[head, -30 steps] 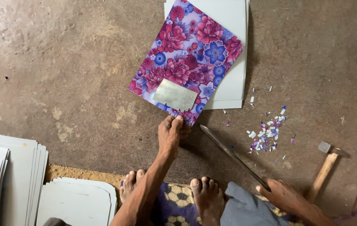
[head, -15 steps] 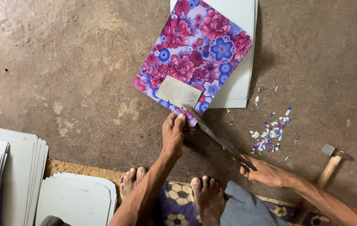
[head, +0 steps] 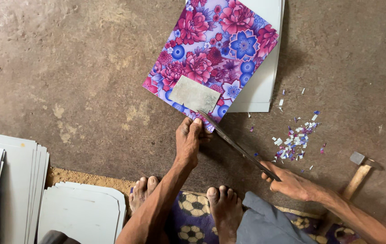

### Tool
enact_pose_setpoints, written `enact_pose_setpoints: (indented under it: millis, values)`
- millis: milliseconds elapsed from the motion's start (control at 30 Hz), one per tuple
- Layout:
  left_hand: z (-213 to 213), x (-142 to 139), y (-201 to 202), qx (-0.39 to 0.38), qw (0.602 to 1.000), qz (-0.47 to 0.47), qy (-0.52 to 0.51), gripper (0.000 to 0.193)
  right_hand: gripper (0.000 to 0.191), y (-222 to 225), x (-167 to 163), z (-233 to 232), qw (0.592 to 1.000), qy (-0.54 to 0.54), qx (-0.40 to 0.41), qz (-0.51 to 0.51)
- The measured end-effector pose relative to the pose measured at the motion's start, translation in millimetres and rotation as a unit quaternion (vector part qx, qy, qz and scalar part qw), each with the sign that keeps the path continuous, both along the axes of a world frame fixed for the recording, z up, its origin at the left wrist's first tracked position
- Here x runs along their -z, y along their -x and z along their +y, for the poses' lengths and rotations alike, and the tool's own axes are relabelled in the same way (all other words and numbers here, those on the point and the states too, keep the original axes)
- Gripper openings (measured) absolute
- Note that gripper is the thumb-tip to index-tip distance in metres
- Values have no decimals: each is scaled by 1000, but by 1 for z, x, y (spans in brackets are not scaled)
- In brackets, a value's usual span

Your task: The person sits on the floor and uses large shears to trim the edges of stacked white paper sheets. They place a small metal template on the paper to guide the cuts, then remove it and continue trimming the corners and edges of the stack.

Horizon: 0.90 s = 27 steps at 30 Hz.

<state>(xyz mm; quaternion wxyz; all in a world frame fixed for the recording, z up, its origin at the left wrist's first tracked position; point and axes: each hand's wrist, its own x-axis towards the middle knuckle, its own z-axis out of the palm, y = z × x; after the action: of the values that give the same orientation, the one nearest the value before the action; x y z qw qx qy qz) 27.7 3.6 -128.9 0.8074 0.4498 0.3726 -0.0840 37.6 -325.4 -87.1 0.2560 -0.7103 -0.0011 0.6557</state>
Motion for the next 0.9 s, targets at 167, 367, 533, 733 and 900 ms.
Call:
enact_pose_setpoints:
  millis: [167, 367, 533, 733, 900]
  values:
    - [0, 2, 0, -1, 1000, 1, 10, 22, 84, -2, 1, 0, 1000, -7, -8, 7]
    - [2, 4, 0, -2, 1000, -1, 7, 23, 83, -8, 1, -1, 999, -23, -17, 15]
    - [3, 5, 1, -2, 1000, -14, 8, 24, 87, -7, 2, -2, 999, -20, -35, -7]
    - [3, 6, 0, -2, 1000, -3, 11, 23, 91, -4, 6, -5, 999, -8, -32, 0]
    - [4, 6, 0, 0, 1000, 3, 22, 23, 96, -2, 8, -7, 999, -29, -39, -14]
